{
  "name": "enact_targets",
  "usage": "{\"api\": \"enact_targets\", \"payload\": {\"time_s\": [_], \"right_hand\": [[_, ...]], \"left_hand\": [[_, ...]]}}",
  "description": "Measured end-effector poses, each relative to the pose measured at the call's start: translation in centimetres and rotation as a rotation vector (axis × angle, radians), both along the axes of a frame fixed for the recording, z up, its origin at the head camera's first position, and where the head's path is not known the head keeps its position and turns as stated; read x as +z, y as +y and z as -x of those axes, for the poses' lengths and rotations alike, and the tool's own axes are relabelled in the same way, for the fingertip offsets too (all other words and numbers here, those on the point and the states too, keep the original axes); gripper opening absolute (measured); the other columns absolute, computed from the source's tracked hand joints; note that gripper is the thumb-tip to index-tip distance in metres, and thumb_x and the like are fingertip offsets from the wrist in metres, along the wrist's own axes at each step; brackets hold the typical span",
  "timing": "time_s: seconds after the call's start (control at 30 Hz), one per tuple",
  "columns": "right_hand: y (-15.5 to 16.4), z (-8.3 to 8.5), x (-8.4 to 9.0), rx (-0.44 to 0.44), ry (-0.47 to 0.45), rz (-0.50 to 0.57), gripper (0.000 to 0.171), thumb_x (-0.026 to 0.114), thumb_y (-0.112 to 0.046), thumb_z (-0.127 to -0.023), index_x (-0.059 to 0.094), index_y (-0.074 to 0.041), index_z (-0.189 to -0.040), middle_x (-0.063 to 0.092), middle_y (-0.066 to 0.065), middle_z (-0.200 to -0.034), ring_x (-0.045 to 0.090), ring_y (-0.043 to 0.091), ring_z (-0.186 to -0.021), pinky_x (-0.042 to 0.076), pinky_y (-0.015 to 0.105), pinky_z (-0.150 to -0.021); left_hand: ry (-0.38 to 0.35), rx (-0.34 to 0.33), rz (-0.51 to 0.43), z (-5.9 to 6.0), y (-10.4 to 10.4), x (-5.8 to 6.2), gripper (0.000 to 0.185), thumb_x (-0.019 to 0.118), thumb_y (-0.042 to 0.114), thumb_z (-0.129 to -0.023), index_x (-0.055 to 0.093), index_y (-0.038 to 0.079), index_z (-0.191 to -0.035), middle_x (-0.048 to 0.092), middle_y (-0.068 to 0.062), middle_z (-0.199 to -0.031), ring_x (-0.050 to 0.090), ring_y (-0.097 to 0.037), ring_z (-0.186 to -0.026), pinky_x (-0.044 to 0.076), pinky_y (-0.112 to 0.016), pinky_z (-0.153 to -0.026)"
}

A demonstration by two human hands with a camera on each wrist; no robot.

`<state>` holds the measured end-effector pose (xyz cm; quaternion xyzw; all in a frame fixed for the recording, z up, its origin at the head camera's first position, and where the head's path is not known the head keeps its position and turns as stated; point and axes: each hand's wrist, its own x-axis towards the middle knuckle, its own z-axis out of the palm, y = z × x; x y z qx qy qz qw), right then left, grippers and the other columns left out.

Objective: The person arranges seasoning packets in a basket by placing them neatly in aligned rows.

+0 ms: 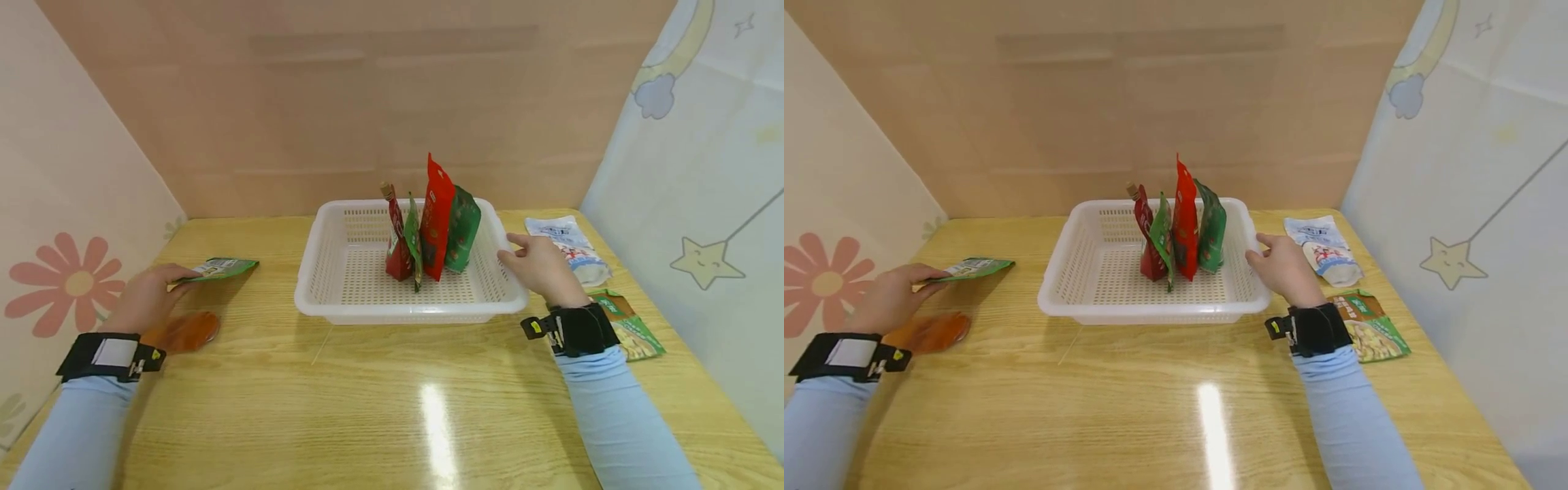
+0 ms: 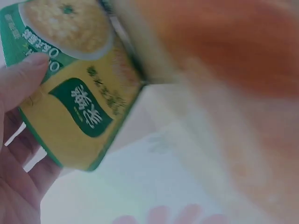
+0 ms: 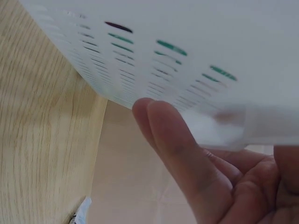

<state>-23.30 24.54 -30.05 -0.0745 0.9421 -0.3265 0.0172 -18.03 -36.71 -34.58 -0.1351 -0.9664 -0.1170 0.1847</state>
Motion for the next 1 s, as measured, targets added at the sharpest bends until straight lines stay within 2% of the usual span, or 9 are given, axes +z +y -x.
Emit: {"api": "enact_targets", "payload": {"time_s": [0.1,0.2,0.27,0.43,0.63,0.73,0.87,1.0], "right_hand": [[0.1,0.0,-0.1,-0.001,0.009,-0.001,0.055,0.05,-0.032,-0.094,0.039,0.0,-0.138,0.054,0.026,-0.119,0.055,0.036,-0.104,0.048,0.046,-0.078],[0.2,0.0,-0.2,0.002,0.01,0.002,0.056,0.051,-0.032,-0.094,0.039,0.0,-0.137,0.054,0.027,-0.119,0.055,0.037,-0.104,0.048,0.047,-0.078],[0.3,0.0,-0.3,0.002,0.005,0.01,0.056,0.051,-0.032,-0.094,0.038,0.0,-0.138,0.054,0.027,-0.119,0.055,0.037,-0.104,0.048,0.047,-0.078],[0.3,0.1,-0.3,0.005,0.001,0.01,0.056,0.051,-0.033,-0.093,0.039,0.0,-0.138,0.054,0.027,-0.119,0.055,0.036,-0.104,0.048,0.047,-0.078],[0.5,0.1,-0.3,0.009,0.009,-0.004,0.056,0.052,-0.033,-0.093,0.039,0.0,-0.137,0.056,0.026,-0.117,0.055,0.036,-0.103,0.048,0.046,-0.077],[0.5,0.1,-0.3,0.011,0.006,-0.004,0.056,0.052,-0.033,-0.093,0.04,0.001,-0.137,0.056,0.026,-0.115,0.056,0.035,-0.101,0.049,0.045,-0.075],[0.5,0.1,-0.2,0.022,-0.004,0.005,0.057,0.052,-0.033,-0.093,0.039,0.001,-0.137,0.058,0.025,-0.113,0.058,0.033,-0.098,0.05,0.042,-0.073],[0.5,0.1,0.1,0.041,-0.023,0.029,0.057,0.052,-0.032,-0.093,0.038,0.001,-0.138,0.06,0.024,-0.11,0.06,0.031,-0.095,0.051,0.04,-0.072]], "left_hand": [[0.074,-0.012,0.045,0.8,1.0,1.6,0.018,0.07,0.001,-0.077,0.067,0.001,-0.095,0.065,-0.018,-0.083,0.061,-0.035,-0.071,0.048,-0.049,-0.061],[0.09,-0.007,0.08,1.1,2.0,3.4,0.014,0.066,0.004,-0.083,0.065,0.002,-0.097,0.065,-0.015,-0.076,0.058,-0.028,-0.059,0.044,-0.041,-0.05],[0.098,-0.006,0.082,1.2,2.9,4.6,0.015,0.065,0.005,-0.084,0.065,0.002,-0.098,0.065,-0.014,-0.075,0.057,-0.026,-0.057,0.043,-0.039,-0.048],[0.163,-0.062,0.066,1.0,5.3,7.1,0.017,0.066,0.004,-0.083,0.066,0.003,-0.101,0.066,-0.015,-0.078,0.057,-0.024,-0.058,0.041,-0.037,-0.05],[0.294,-0.121,0.021,0.7,8.5,9.9,0.019,0.07,0.006,-0.08,0.068,0.004,-0.099,0.068,-0.012,-0.081,0.061,-0.021,-0.061,0.039,-0.023,-0.054],[0.342,-0.156,0.027,0.5,10.2,11.4,0.02,0.072,0.007,-0.078,0.069,0.005,-0.098,0.068,-0.011,-0.082,0.062,-0.022,-0.063,0.041,-0.027,-0.055],[0.359,-0.202,0.04,0.3,12.3,13.2,0.021,0.072,0.009,-0.079,0.07,0.007,-0.1,0.069,-0.009,-0.084,0.062,-0.02,-0.062,0.043,-0.032,-0.053],[0.353,-0.258,0.028,0.1,14.5,14.8,0.023,0.073,0.011,-0.079,0.07,0.012,-0.101,0.069,-0.003,-0.087,0.061,-0.013,-0.065,0.043,-0.024,-0.055]]}}
